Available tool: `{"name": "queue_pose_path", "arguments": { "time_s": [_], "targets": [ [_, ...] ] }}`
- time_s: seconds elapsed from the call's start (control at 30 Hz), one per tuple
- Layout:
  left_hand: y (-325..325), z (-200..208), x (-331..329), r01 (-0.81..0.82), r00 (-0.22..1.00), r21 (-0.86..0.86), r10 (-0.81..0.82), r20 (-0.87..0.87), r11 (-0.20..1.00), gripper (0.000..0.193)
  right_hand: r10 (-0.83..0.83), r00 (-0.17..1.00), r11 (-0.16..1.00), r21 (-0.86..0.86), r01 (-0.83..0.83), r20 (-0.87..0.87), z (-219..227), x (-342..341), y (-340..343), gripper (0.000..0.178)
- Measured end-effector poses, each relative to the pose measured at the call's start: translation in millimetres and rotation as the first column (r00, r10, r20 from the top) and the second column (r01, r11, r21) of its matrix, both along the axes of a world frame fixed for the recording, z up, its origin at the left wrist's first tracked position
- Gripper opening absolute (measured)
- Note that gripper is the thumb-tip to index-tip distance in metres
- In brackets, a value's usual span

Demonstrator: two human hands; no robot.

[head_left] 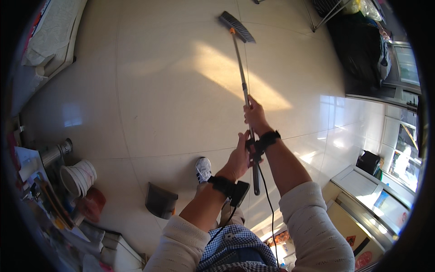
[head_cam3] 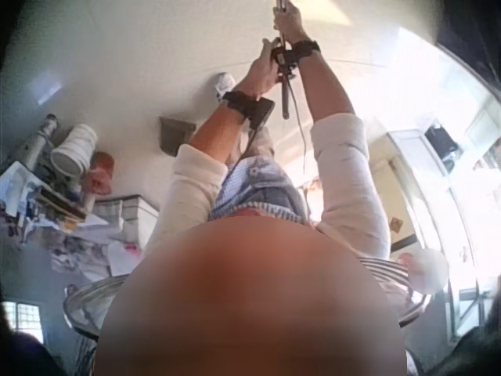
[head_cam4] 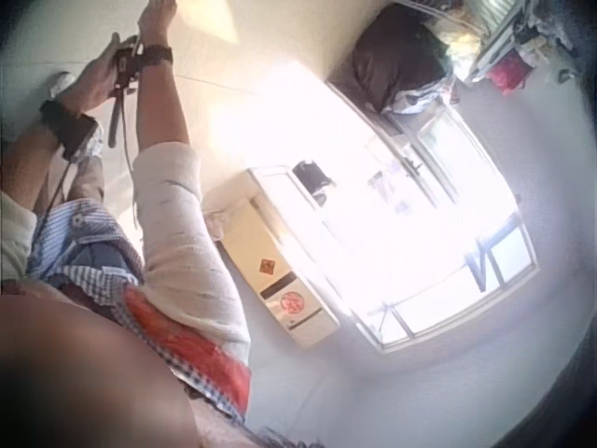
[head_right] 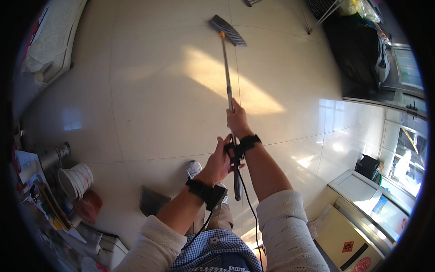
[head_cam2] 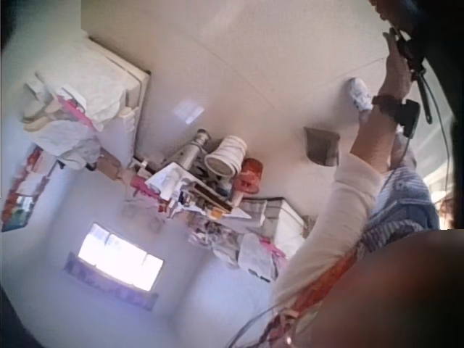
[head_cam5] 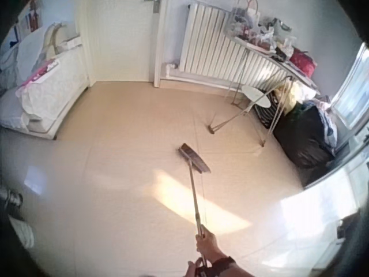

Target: The person sweeps a tiled floor with a broom and collects debris into a dustpan. They move around the room, sweeping different areas and periodically emptying the dustpan into a trash bin.

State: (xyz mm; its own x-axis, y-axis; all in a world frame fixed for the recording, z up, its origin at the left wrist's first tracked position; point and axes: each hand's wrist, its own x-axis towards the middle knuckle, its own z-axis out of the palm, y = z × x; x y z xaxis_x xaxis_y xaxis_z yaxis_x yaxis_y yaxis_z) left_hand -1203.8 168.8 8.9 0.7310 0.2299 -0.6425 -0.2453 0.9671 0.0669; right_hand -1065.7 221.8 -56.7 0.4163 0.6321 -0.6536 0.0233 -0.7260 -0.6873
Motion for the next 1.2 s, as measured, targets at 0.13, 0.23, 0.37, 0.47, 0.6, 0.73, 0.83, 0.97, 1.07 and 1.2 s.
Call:
{"name": "queue_pose_path", "arguments": {
  "time_s": [0.13, 0.23, 0.37, 0.47, 0.6, 0.73, 0.83, 0.97, 1.07, 1.2],
  "targets": [
    [-80.6, 19.7, -64.7, -0.128, 0.991, -0.19, 0.118, -0.064, 0.973, 0.064, 0.139, 0.99, 0.987, -0.081, -0.137, 0.031, 22.3, -87.2, -60.3, 0.053],
    [-143.0, 68.1, -123.7, -0.193, 0.978, -0.28, 0.163, -0.129, 0.94, 0.066, 0.198, 0.967, 0.961, -0.164, -0.224, -0.159, 62.6, -150.7, -120.9, 0.056],
    [-187.4, 144.3, -184.3, -0.131, 0.991, -0.555, 0.104, -0.079, 0.821, 0.07, 0.231, 0.906, 0.923, -0.216, -0.32, -0.355, 128.3, -197.5, -171.2, 0.057],
    [-181.5, 163.1, -198.7, -0.108, 0.983, -0.561, 0.171, 0.061, 0.821, 0.073, 0.037, 0.856, 0.949, -0.251, -0.192, -0.516, 166.9, -203.0, -165.7, 0.056],
    [-148.9, 170.9, -184.9, -0.215, 0.973, -0.329, 0.229, 0.005, 0.92, 0.067, 0.222, 0.747, 0.967, 0.041, -0.253, -0.627, 174.5, -202.4, -110.8, 0.055],
    [-110.2, 162.4, -181.8, -0.375, 0.805, 0.054, 0.354, -0.476, 0.925, 0.053, 0.62, 0.609, 0.784, 0.416, -0.461, -0.494, 147.0, -231.9, -54.8, 0.054],
    [-68.9, 114.0, -226.5, -0.174, 0.502, 0.367, 0.403, -0.765, 0.914, 0.04, 0.603, 0.61, 0.798, 0.371, -0.475, -0.515, 127.6, -245.9, -40.0, 0.051],
    [25.7, 24.3, -338.8, 0.651, -0.135, 0.456, 0.683, -0.718, 0.607, 0.043, 0.58, 0.519, 0.778, 0.236, -0.582, -0.628, 124.7, -226.0, -69.6, 0.04],
    [91.7, -14.0, -412.9, 0.711, -0.233, 0.274, 0.584, -0.778, 0.648, 0.037, 0.505, 0.506, 0.765, 0.092, -0.637, -0.699, 125.3, -205.5, -103.7, 0.032],
    [97.6, -28.5, -432.0, 0.789, -0.179, 0.226, 0.565, -0.806, 0.572, 0.036, 0.505, 0.613, 0.787, 0.033, -0.616, -0.608, 128.6, -181.6, -137.5, 0.028]
  ]
}}
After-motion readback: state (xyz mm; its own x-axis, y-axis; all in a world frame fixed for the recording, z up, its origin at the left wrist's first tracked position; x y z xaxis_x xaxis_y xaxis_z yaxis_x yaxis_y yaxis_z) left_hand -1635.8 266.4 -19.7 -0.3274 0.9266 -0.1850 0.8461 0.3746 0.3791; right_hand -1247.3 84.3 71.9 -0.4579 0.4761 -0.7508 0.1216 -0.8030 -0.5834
